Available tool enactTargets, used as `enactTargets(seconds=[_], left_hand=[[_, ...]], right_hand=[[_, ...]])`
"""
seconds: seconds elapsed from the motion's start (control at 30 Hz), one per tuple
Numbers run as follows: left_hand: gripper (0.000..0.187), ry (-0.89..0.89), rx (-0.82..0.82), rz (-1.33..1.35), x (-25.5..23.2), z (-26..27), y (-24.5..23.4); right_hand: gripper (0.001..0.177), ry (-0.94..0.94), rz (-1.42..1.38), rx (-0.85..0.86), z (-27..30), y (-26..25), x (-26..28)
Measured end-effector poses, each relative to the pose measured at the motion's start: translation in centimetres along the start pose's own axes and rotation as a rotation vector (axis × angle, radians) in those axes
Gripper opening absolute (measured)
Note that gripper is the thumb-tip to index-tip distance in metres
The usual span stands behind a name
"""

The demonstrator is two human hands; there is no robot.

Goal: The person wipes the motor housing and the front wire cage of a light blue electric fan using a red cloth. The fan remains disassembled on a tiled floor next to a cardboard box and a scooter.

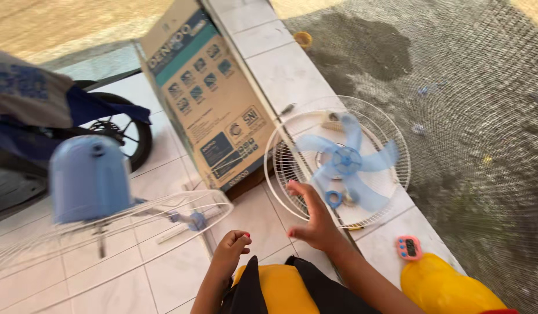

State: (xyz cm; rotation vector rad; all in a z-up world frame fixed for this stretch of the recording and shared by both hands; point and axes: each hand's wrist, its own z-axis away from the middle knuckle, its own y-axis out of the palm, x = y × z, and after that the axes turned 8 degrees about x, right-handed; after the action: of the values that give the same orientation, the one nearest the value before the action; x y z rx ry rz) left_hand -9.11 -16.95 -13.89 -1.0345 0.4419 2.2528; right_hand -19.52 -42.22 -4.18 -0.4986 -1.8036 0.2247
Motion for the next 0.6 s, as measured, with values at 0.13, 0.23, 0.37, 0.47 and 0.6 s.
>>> enactTargets(seconds=[0.13,0.23,0.37,0.47,0.6], left_hand=[[0.039,-0.059,-0.082,0.01,0.6,2.8,-5.6],[0.04,-0.069,-0.116,0.066,1.9,4.7,-9.9],[0.042,-0.069,-0.163,0.128,3.9,7.1,-15.4],[0.043,-0.118,-0.203,0.157,5.6,8.8,-19.0],[0.043,-0.153,-0.225,0.183,6.9,10.1,-22.9]], right_hand=[[0.115,-0.174,0.227,0.03,-4.0,2.2,6.3],[0.104,-0.141,0.237,-0.032,-6.2,5.6,8.1],[0.074,-0.086,0.129,-0.174,-8.8,9.9,8.5],[0.044,0.004,0.125,-0.243,-9.4,11.8,8.6],[0.02,-0.047,0.19,-0.327,-9.5,13.3,9.1]])
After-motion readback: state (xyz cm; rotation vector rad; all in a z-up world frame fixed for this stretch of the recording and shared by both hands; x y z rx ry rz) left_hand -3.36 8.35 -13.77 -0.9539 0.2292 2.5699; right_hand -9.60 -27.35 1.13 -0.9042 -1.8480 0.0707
